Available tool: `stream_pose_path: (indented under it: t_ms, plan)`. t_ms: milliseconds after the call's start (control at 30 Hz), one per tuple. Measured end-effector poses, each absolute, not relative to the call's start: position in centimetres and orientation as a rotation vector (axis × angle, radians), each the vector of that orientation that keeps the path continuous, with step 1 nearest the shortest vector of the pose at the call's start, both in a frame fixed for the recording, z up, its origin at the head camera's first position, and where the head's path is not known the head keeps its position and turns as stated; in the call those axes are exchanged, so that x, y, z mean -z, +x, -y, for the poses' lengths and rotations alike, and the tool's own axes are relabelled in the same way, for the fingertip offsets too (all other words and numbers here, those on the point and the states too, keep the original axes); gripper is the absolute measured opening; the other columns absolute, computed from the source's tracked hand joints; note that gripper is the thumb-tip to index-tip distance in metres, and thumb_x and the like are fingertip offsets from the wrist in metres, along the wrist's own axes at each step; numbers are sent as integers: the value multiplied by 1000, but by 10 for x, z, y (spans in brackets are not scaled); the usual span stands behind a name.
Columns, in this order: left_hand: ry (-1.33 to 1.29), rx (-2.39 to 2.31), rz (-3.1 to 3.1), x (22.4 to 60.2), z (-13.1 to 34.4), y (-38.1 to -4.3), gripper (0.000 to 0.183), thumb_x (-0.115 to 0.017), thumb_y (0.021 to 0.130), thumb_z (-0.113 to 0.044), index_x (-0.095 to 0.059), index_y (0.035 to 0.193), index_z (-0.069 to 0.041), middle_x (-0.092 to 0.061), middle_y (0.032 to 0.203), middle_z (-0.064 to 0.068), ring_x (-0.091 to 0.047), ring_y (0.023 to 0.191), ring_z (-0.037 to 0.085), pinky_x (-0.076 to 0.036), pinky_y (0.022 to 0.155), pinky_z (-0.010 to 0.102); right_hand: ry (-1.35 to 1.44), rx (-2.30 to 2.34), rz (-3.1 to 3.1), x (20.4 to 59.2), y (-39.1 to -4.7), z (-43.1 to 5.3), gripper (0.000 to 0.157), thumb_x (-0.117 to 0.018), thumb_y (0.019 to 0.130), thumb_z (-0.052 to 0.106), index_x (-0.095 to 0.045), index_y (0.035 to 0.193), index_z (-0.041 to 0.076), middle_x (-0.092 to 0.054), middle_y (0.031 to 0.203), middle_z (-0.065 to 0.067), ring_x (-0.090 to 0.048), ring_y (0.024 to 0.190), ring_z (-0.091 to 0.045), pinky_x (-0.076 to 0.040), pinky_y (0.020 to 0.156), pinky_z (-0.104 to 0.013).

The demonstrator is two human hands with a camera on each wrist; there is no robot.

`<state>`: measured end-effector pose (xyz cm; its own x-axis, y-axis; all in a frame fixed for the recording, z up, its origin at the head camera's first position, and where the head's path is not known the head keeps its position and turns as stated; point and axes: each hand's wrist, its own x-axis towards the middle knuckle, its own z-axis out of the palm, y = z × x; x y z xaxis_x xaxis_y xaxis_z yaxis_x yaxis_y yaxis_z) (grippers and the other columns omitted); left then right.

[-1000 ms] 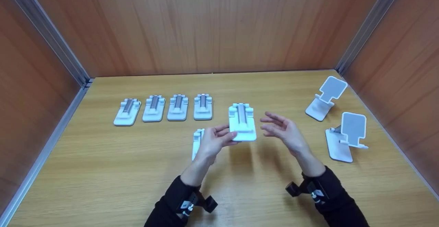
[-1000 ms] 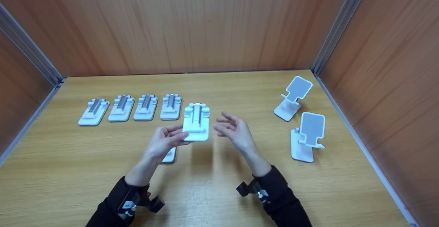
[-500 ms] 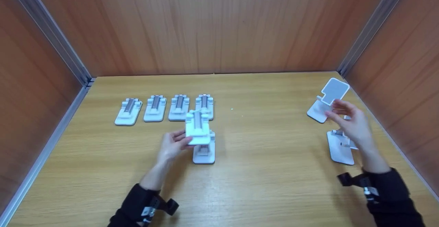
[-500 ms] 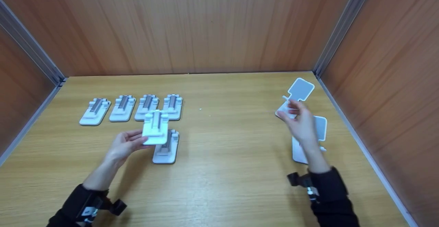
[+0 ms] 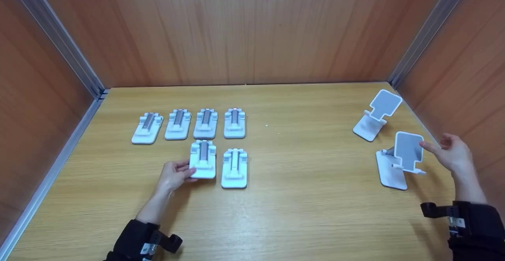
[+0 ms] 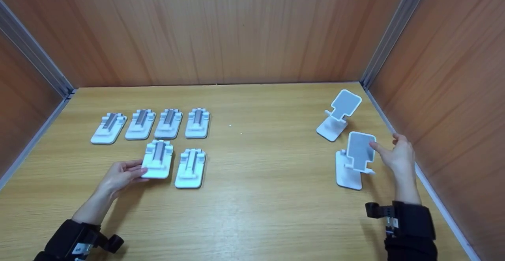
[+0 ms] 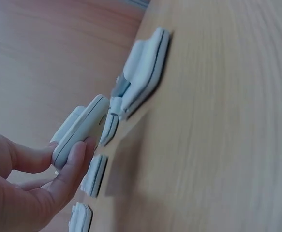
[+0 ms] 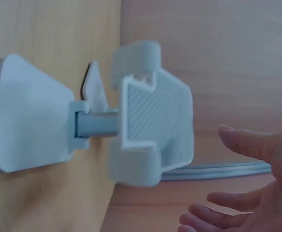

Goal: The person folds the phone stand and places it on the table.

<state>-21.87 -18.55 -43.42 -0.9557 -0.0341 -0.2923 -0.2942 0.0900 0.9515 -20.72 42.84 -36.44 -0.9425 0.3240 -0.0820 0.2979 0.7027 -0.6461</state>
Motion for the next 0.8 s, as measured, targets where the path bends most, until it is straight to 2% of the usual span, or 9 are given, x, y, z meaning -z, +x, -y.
stream_pose_path:
  t_ms: [100,167,267,333,400,433,467,600,800]
  plan:
    - [-350,-1918,-2178,438,190,-219,43,-49,85,10,-34,124,18,-47,115,34,-62,81,20,-54,69,29,-493,-1162,2904,378,-213,-445,91,-51,85,46,-4,133,-16,-22,129,-40,-30,113,-50,-40,87,-51]
    - [-353,-1891,-2179,440,192,-218,44,-50,85,9,-34,124,18,-46,116,34,-62,80,21,-54,68,29,-452,-1249,2908,389,-218,-458,93,-56,83,44,-5,132,-17,-30,125,-40,-47,104,-37,-48,80,-39]
    - [-349,-1868,-2177,443,193,-218,44,-50,84,10,-34,124,18,-46,116,35,-62,79,21,-54,67,29,-448,-1530,2813,406,-226,-479,79,-65,79,33,-25,133,-9,-54,105,-27,-60,81,-18,-53,66,-27]
    - [-347,-1870,-2165,444,194,-218,44,-50,84,10,-33,124,19,-45,116,35,-62,78,20,-54,68,30,-448,-1672,2754,411,-229,-486,73,-69,77,28,-33,129,-7,-62,88,-10,-62,71,-9,-54,64,-26]
    - [-362,-1873,-2162,445,193,-218,44,-50,84,11,-34,124,18,-46,116,35,-62,77,20,-54,68,30,-462,-1803,2689,412,-227,-485,54,-70,76,24,-47,117,-1,-61,77,5,-63,70,-10,-54,65,-28]
    - [-366,-1870,-2165,445,193,-218,44,-51,83,11,-34,124,19,-47,115,35,-62,77,20,-54,68,31,-460,-1837,2687,409,-225,-481,50,-70,76,26,-51,115,0,-61,78,7,-63,72,-9,-54,67,-28]
    - [-372,-1859,-2178,446,192,-218,44,-51,83,12,-35,123,19,-48,114,34,-62,77,19,-54,68,31,-469,-1892,2656,407,-223,-478,36,-69,77,24,-57,105,5,-62,76,8,-63,71,-10,-54,67,-28]
    - [-398,-1714,-2342,445,190,-218,39,-54,82,11,-42,118,18,-55,103,31,-60,77,20,-54,68,31,-511,-2045,2587,395,-214,-463,3,-67,79,22,-63,79,21,-63,74,6,-63,70,-12,-54,67,-27]
    - [-310,-1342,-2731,443,186,-215,30,-62,76,8,-56,104,15,-59,96,28,-56,92,34,-49,79,39,-475,-2163,2503,391,-207,-454,10,-62,83,15,-64,74,20,-65,73,2,-64,69,-14,-54,65,-24]
